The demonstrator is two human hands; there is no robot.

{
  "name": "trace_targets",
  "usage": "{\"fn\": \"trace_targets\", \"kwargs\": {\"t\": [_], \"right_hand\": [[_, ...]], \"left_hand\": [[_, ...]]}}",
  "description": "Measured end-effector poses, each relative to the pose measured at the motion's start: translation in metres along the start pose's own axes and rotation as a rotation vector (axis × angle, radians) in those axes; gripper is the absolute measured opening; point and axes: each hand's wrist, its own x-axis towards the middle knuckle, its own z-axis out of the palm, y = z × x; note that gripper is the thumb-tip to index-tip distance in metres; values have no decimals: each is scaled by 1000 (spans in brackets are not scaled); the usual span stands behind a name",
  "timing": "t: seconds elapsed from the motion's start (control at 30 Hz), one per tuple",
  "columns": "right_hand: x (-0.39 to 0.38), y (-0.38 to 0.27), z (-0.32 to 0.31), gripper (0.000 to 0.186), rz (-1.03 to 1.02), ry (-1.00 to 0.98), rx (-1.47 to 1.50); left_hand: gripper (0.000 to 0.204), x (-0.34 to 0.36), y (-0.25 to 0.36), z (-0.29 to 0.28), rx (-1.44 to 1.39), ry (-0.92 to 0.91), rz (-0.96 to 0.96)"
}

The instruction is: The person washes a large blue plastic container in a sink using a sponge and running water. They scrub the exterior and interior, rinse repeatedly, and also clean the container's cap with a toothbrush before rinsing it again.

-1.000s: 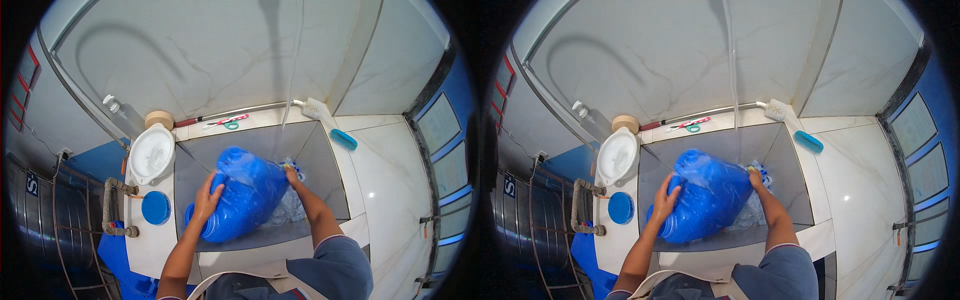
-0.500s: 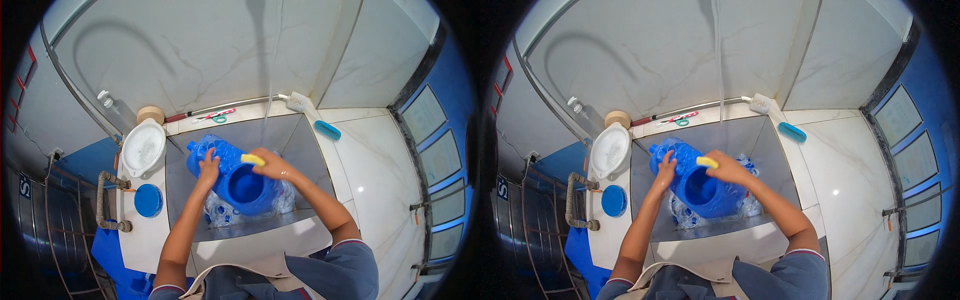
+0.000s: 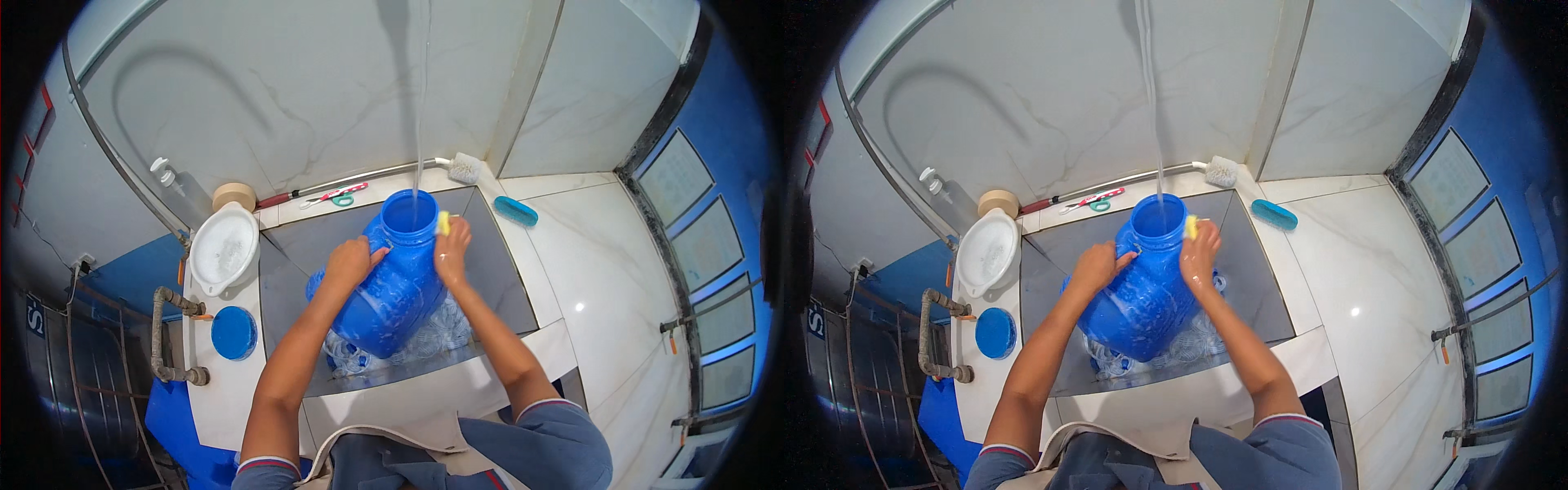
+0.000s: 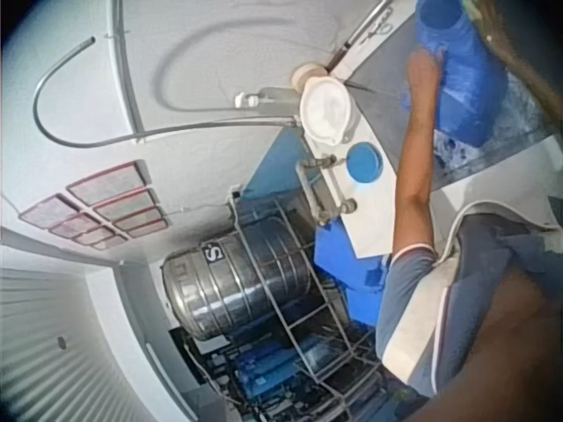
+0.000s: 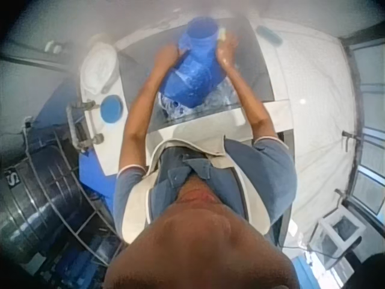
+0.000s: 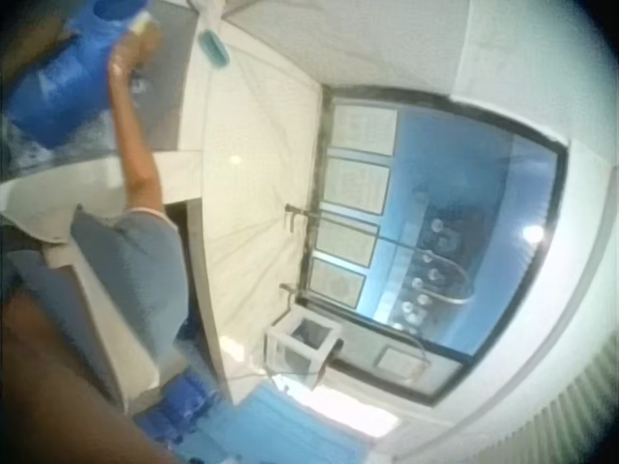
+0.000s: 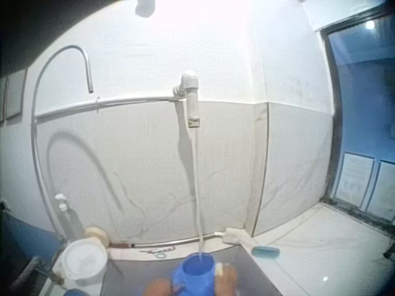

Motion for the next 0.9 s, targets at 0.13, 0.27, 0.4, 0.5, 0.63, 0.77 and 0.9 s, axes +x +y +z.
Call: {"fn": "trace_targets", "kwargs": {"t": [0.13,0.27,0.4,0.5,0.63,0.77,0.9], "right_hand": [[-8,-18,-14,30,-151,-119,15],[47,-54,-48,24,-146,-16,97],[82,-81,-53,25,-244,-635,-133],[79,-79,-56,32,-245,-956,-468],[50,-79,-71,36,-289,-1349,-600],[-18,-42,-94,44,-261,-1806,-694],[-81,-23,-104,45,-516,-1647,-740]], "left_hand": [[41,1,1,8,-120,37,13],[29,-4,19,-7,-611,-307,-225],[23,-15,35,-11,-650,-442,-222],[25,-39,39,-10,-540,-383,-193],[28,-85,52,-23,-201,-47,129],[27,-132,96,-75,-41,-259,204],[18,-168,115,-79,62,-225,343]]}}
